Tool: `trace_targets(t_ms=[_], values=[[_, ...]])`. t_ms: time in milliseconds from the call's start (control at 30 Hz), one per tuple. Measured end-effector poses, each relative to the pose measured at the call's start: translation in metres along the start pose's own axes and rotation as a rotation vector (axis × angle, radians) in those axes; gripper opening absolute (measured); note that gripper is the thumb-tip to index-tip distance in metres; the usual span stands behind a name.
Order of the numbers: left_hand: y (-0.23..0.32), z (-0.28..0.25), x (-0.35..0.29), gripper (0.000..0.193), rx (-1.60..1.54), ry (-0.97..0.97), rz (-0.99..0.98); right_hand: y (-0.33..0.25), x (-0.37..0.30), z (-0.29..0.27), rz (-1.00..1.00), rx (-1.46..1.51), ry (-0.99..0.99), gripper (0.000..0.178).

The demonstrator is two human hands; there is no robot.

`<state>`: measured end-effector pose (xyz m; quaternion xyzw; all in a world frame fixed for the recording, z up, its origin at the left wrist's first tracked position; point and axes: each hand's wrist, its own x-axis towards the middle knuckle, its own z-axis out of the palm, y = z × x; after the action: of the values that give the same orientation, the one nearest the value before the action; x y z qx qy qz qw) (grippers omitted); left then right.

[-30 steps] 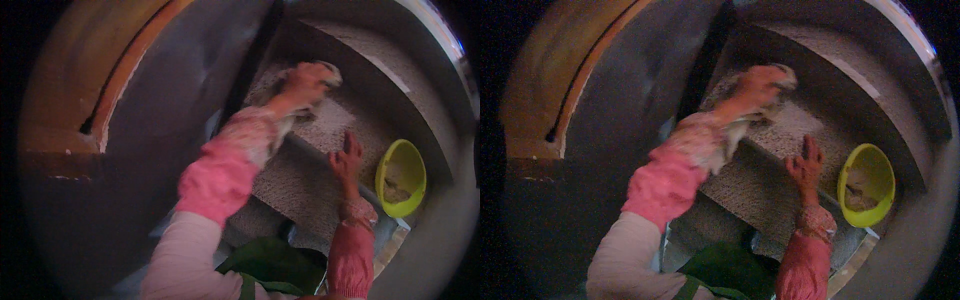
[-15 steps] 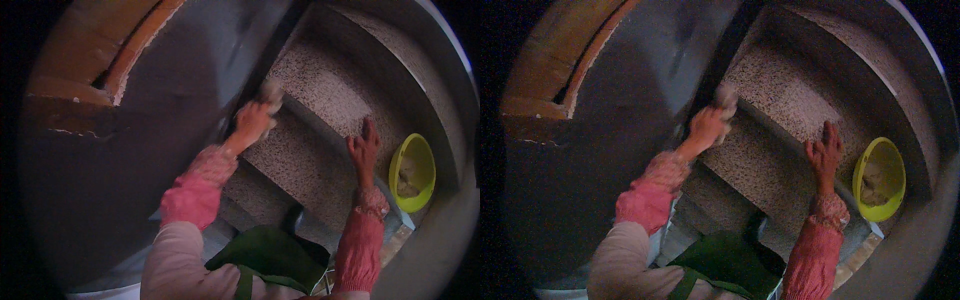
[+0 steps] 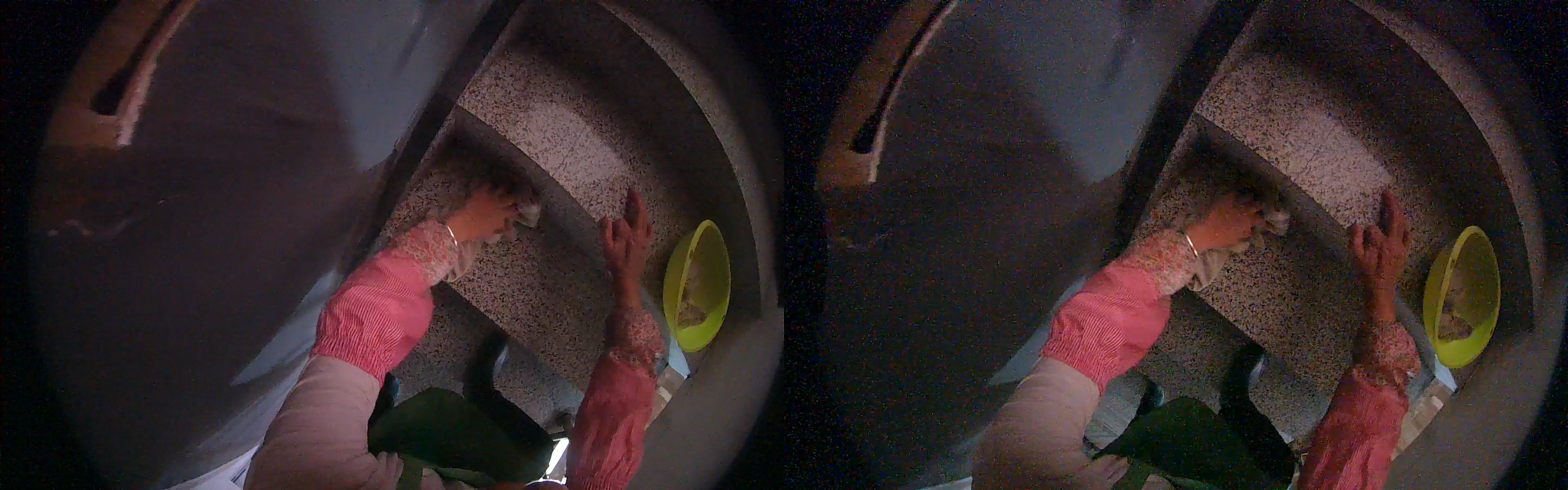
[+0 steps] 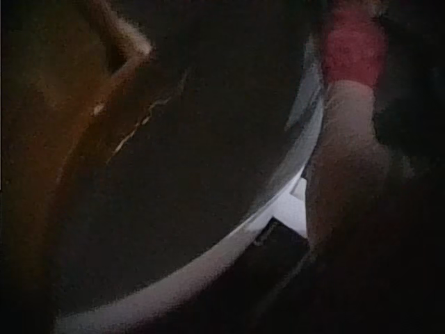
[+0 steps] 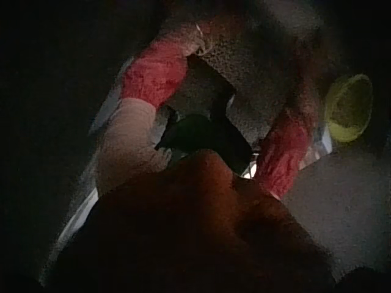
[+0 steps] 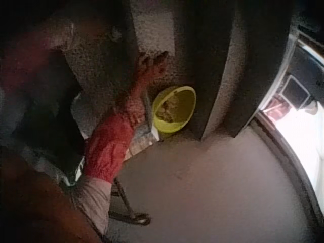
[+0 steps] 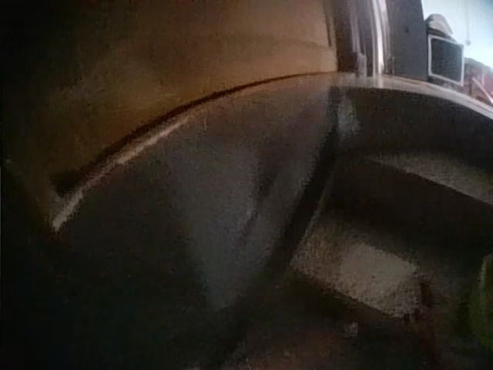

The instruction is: The person wipes the granite steps of a spiral staircase using a cloth and a yellow bowl. They move up and down the stairs, wiping each step and the metal handrail while carrying the bowl.

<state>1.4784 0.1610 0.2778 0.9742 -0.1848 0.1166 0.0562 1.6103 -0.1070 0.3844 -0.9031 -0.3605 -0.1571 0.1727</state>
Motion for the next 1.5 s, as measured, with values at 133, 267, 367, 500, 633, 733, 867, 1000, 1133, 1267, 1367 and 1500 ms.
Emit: trace_targets(t_ms=[133,267,367,500,633,733,867,1000,1133,1267,1367,1500], values=[[-0.051,0.013,-0.031,0.039,0.033,-0.089,0.011,-0.001,0.002,0.006,-0.074,-0.01,-0.016,0.03],[-0.057,0.004,-0.033,0.034,0.204,-0.204,-0.223,0.003,0.001,0.003,-0.024,-0.054,-0.017,0.016],[-0.066,-0.01,-0.033,0.032,0.334,-0.299,-0.41,0.004,0.003,-0.003,-0.082,0.001,0.0,0.014],[-0.04,-0.024,-0.059,0.03,0.525,-0.35,-0.438,0.005,0.002,0.0,-0.004,0.053,0.028,0.016],[0.003,-0.076,-0.151,0.029,0.104,-0.384,-0.46,0.016,0.0,0.006,-0.07,-0.022,0.104,0.017],[0.025,-0.129,-0.195,0.03,0.04,-0.585,-0.637,0.001,0.004,0.007,-0.066,-0.012,0.103,0.02],[0.018,-0.152,-0.132,0.043,0.077,-0.364,-0.671,-0.003,0.002,0.0,-0.03,-0.018,0.101,0.023],[-0.038,-0.093,-0.04,0.051,0.344,0.018,-0.244,0.016,-0.005,0.012,-0.018,-0.004,0.075,0.024],[-0.069,-0.045,-0.028,0.051,0.081,-0.146,-0.319,0.013,0.0,0.018,-0.046,0.077,0.051,0.024],[-0.047,-0.038,-0.067,0.049,0.158,-0.112,-0.393,0.012,0.002,0.007,-0.038,-0.052,0.007,0.022],[-0.014,-0.057,-0.113,0.047,0.305,-0.357,-0.445,0.018,0.002,0.002,-0.09,-0.132,0.067,0.021],[0.019,-0.094,-0.176,0.044,0.158,-0.711,-0.63,0.018,0.005,-0.002,-0.081,-0.029,0.085,0.023]])
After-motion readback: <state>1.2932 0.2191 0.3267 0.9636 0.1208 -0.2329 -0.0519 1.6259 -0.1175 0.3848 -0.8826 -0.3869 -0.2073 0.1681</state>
